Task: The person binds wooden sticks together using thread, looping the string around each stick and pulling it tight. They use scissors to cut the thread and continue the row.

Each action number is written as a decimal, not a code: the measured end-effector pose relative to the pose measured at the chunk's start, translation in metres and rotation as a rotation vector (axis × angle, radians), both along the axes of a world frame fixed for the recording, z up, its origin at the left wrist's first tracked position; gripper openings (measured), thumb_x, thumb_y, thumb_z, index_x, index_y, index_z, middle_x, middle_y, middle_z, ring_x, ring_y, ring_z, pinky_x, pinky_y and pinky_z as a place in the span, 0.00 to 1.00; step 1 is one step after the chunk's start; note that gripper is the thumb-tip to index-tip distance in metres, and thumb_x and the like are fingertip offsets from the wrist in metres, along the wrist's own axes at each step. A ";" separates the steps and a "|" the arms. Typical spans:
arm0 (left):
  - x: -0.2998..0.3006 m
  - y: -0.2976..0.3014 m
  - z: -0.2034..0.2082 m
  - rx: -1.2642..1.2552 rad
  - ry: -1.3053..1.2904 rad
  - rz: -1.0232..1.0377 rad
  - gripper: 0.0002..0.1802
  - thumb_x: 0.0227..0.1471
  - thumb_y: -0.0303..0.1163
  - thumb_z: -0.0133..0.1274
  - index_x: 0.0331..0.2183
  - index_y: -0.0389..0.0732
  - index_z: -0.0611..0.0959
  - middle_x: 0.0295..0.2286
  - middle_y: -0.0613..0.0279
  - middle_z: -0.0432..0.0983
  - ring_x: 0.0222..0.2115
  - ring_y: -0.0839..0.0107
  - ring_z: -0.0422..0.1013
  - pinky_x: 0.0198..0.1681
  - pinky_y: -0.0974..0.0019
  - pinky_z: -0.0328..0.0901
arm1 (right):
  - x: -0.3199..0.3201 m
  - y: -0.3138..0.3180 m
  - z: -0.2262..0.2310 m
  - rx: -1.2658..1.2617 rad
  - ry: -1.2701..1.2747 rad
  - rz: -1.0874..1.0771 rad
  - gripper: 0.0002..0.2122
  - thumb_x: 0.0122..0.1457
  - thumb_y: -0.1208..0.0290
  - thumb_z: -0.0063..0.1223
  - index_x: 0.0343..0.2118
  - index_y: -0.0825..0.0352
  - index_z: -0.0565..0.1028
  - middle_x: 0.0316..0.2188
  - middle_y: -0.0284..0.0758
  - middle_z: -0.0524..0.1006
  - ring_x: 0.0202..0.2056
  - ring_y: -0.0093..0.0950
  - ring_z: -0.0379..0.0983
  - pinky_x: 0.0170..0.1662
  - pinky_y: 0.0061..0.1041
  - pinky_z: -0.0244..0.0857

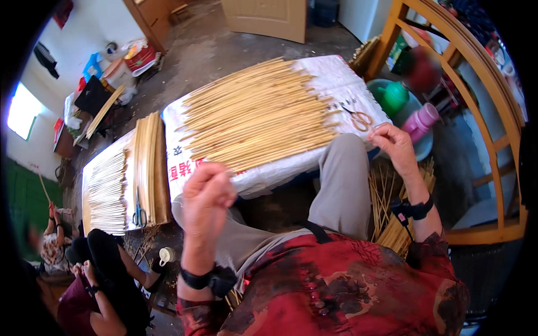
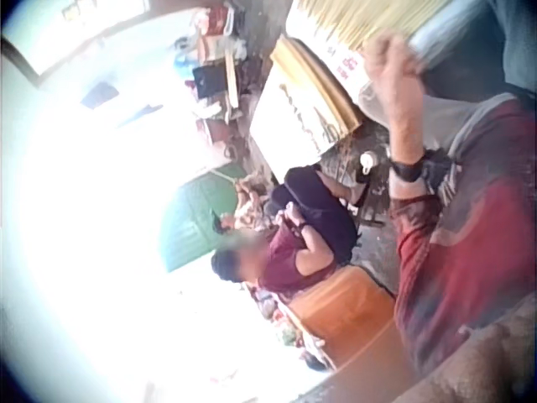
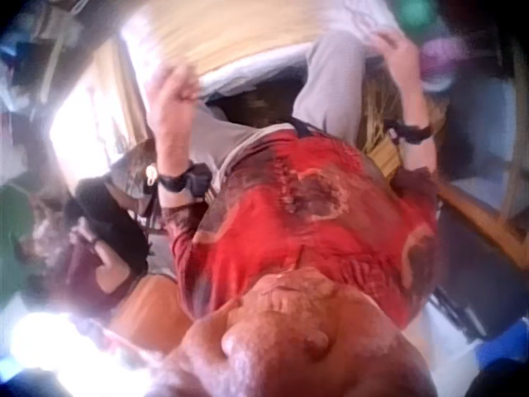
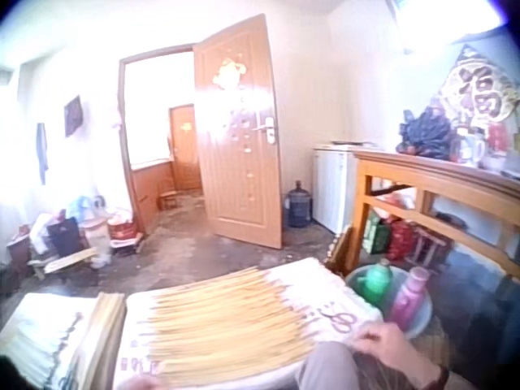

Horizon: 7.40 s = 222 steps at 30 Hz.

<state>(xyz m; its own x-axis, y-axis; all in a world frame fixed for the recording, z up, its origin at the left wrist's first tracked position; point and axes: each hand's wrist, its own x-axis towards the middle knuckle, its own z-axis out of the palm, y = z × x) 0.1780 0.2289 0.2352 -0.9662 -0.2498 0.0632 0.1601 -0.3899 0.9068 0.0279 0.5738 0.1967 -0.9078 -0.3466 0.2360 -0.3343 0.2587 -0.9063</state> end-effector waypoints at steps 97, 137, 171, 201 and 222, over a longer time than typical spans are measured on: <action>0.101 0.041 0.071 -0.275 0.695 -0.091 0.08 0.37 0.21 0.50 0.13 0.37 0.69 0.12 0.63 0.60 0.09 0.73 0.54 0.12 0.68 0.49 | 0.100 -0.189 0.095 -0.653 -0.715 1.282 0.05 0.49 0.80 0.57 0.30 0.71 0.75 0.27 0.36 0.74 0.27 0.26 0.68 0.29 0.20 0.61; 0.017 0.000 -0.041 0.205 -0.070 0.184 0.06 0.50 0.25 0.52 0.32 0.36 0.79 0.26 0.69 0.72 0.17 0.87 0.58 0.16 0.82 0.52 | 0.059 -0.236 0.006 -0.386 -0.277 0.628 0.05 0.53 0.74 0.54 0.31 0.69 0.76 0.37 0.35 0.73 0.36 0.19 0.67 0.41 0.17 0.62; 0.009 0.006 -0.040 0.159 -0.137 0.221 0.05 0.51 0.26 0.50 0.32 0.36 0.77 0.26 0.63 0.75 0.12 0.88 0.51 0.13 0.81 0.48 | 0.040 -0.234 0.012 -0.643 -0.281 0.475 0.04 0.53 0.76 0.53 0.26 0.69 0.72 0.28 0.30 0.72 0.29 0.18 0.68 0.35 0.16 0.63; 0.044 -0.018 -0.059 -0.245 0.067 0.623 0.04 0.49 0.19 0.49 0.31 0.35 0.76 0.27 0.65 0.69 0.21 0.81 0.63 0.27 0.78 0.60 | 0.080 -0.246 -0.005 -0.339 -0.525 0.717 0.03 0.56 0.78 0.46 0.33 0.68 0.68 0.27 0.30 0.72 0.31 0.19 0.72 0.37 0.16 0.65; 0.060 -0.018 -0.072 -0.292 -0.115 0.646 0.03 0.48 0.18 0.49 0.26 0.36 0.75 0.22 0.70 0.68 0.22 0.84 0.65 0.26 0.80 0.60 | 0.100 -0.266 -0.044 -0.324 -0.872 0.823 0.06 0.59 0.73 0.46 0.35 0.71 0.69 0.30 0.35 0.74 0.33 0.24 0.74 0.38 0.20 0.69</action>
